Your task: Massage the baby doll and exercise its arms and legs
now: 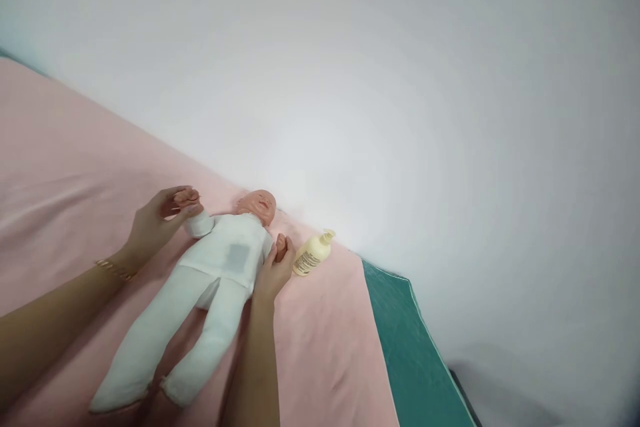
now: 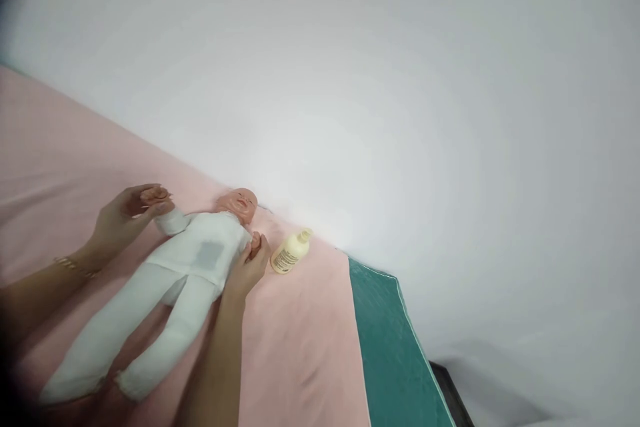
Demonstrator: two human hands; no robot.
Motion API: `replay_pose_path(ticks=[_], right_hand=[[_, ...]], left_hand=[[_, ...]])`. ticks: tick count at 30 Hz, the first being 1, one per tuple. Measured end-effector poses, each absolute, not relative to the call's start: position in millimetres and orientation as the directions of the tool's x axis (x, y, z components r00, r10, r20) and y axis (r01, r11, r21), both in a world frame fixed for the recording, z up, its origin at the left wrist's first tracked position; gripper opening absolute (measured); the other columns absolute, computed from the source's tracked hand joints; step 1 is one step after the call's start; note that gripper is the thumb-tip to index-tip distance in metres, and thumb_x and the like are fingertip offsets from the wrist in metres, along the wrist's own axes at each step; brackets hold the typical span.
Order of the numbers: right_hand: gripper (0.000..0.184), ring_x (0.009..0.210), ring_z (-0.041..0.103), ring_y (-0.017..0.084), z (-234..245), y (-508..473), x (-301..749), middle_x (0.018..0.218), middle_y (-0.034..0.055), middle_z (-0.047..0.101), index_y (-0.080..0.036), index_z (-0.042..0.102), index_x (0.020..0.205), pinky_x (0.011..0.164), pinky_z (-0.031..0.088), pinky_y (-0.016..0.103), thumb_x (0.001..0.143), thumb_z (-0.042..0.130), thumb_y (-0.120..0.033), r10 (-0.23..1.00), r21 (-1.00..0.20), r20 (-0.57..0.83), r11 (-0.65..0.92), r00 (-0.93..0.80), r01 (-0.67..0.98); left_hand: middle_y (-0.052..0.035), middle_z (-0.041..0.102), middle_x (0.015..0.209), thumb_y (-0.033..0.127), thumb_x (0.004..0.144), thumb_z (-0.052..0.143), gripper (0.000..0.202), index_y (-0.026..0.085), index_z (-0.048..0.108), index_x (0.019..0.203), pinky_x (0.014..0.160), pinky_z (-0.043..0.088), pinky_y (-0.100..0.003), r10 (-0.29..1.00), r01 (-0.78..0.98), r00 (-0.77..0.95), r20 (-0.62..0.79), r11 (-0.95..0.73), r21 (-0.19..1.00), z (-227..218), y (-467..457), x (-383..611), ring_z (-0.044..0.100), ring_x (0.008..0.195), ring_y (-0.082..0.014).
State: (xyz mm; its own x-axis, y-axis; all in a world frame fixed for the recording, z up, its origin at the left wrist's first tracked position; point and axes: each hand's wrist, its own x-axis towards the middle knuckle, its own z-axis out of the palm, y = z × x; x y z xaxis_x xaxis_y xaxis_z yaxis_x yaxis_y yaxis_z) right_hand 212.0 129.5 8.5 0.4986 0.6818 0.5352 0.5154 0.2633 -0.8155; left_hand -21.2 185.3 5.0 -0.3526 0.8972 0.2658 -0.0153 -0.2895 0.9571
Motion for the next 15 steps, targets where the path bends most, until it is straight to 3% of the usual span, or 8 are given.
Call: replay_pose_path(ticks=[5, 9, 11, 13, 15], right_hand=[[0.052, 0.127, 0.058, 0.022, -11, 83, 209, 0.143, 0.0122, 0.056, -0.017, 0.046, 0.146, 0.106, 0.047, 0.034, 0.098, 0.045, -0.037, 0.721, -0.828, 0.461, 0.140, 0.517, 0.543], [0.059, 0.117, 0.065, 0.023, -25, 51, 209, 0.137, 0.0131, 0.061, -0.017, 0.041, 0.150, 0.099, 0.051, 0.034, 0.093, 0.049, -0.030, 0.750, -0.877, 0.322, 0.005, 0.578, 0.481], [0.059, 0.110, 0.068, 0.024, -26, 41, 210, 0.130, 0.0156, 0.065, -0.013, 0.044, 0.147, 0.094, 0.052, 0.034, 0.090, 0.051, -0.026, 0.721, -0.898, 0.276, -0.044, 0.635, 0.439], [0.055, 0.107, 0.068, 0.024, -25, 36, 210, 0.124, 0.0170, 0.068, -0.010, 0.048, 0.142, 0.093, 0.052, 0.034, 0.089, 0.053, -0.026, 0.689, -0.908, 0.268, -0.053, 0.673, 0.415], [0.048, 0.107, 0.067, 0.023, -23, 36, 210, 0.119, 0.0150, 0.069, -0.013, 0.053, 0.136, 0.094, 0.050, 0.034, 0.092, 0.051, -0.031, 0.671, -0.914, 0.269, -0.047, 0.691, 0.402]], left_hand=[[0.0023, 0.073, 0.109, 0.054, 0.079, 0.071, 0.039, 0.035, 0.064, 0.112, 0.091, 0.053, -0.041, 0.879, 0.254, -0.384, 0.283, -0.194, 0.947, 2, 130, -30, 0.068, 0.105, -0.0275], [-0.0001, 0.073, 0.091, 0.052, 0.082, 0.068, 0.033, 0.032, 0.068, 0.109, 0.074, 0.053, -0.040, 0.915, 0.406, -0.324, 0.238, -0.093, 0.909, -4, 104, -43, 0.069, 0.085, -0.0292], [-0.0025, 0.072, 0.085, 0.042, 0.082, 0.069, 0.028, 0.028, 0.069, 0.106, 0.074, 0.052, -0.038, 0.931, 0.376, -0.307, 0.199, -0.073, 0.924, -5, 101, -51, 0.068, 0.085, -0.0303], [-0.0048, 0.070, 0.084, 0.031, 0.080, 0.072, 0.028, 0.023, 0.068, 0.107, 0.075, 0.053, -0.036, 0.933, 0.210, -0.341, 0.117, -0.046, 0.977, -5, 103, -57, 0.068, 0.089, -0.0301], [-0.0077, 0.069, 0.093, 0.026, 0.090, 0.062, 0.035, 0.017, 0.059, 0.123, 0.076, 0.055, -0.034, 0.933, 0.112, -0.354, 0.069, -0.031, 0.993, -6, 108, -61, 0.069, 0.091, -0.0267]])
